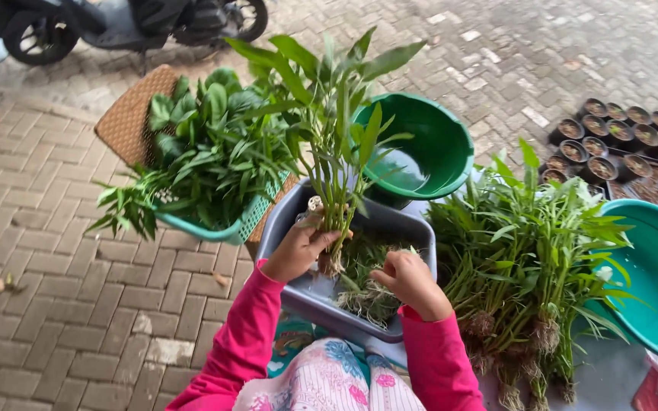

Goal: The person is preparing water spinach plants for a hydroponic system by inserting the roots into plastic net pots.

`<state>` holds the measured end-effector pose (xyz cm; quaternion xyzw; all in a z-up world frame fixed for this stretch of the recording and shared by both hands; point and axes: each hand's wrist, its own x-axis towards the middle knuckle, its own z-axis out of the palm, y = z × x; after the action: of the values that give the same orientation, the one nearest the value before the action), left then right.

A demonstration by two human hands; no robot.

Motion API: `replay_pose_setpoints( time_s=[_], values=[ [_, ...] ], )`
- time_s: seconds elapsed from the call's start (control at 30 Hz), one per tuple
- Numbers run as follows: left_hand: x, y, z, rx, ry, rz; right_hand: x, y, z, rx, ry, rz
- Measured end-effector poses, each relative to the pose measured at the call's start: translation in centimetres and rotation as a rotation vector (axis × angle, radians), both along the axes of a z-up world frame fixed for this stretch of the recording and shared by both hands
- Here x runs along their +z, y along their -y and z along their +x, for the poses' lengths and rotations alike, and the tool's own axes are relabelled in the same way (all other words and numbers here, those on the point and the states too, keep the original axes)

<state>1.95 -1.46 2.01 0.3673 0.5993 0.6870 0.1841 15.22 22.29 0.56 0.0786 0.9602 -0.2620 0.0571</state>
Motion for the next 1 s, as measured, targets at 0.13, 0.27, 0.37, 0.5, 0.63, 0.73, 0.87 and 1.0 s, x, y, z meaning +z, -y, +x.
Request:
replay_pose_setpoints(
  time_s=[0.13,0.27,0.37,0.5,0.63,0.73,0.87,1.0],
  values=[
    [1.1,0.2,1.2,-0.026,0.073,0.054,1.7,1.1,0.2,0.021,-0.16,-0.108],
    [0.1,-0.3,1.5,-0.138,0.152,0.052,4.1,2.3,0.7,0.008,-0.381,-0.352],
    [2.4,-1.5,2.7,-0.213,0.373,0.124,3.8,3.5,1.2,0.102,-0.426,-0.678],
    [5.1,-3.2,3.9,-0.313,0.494,0.259,2.0,4.4,1.7,0.129,-0.386,-1.292],
    [1.6,-4.4,3.1,-0.117,0.115,0.087,2.2,4.0,2.9,0.029,-0.437,-1.075],
    [2.2,-5.3,3.5,-0.086,0.15,0.089,3.2,3.7,3.6,0.03,-0.677,-0.623],
    [3.9,-5.7,3.9,-0.229,0.288,0.209,4.7,3.7,4.1,-0.109,-0.726,-0.447],
    [4.1,-5.5,3.8,-0.339,0.318,0.294,4.8,3.6,4.3,-0.108,-0.815,-0.417]
  ],
)
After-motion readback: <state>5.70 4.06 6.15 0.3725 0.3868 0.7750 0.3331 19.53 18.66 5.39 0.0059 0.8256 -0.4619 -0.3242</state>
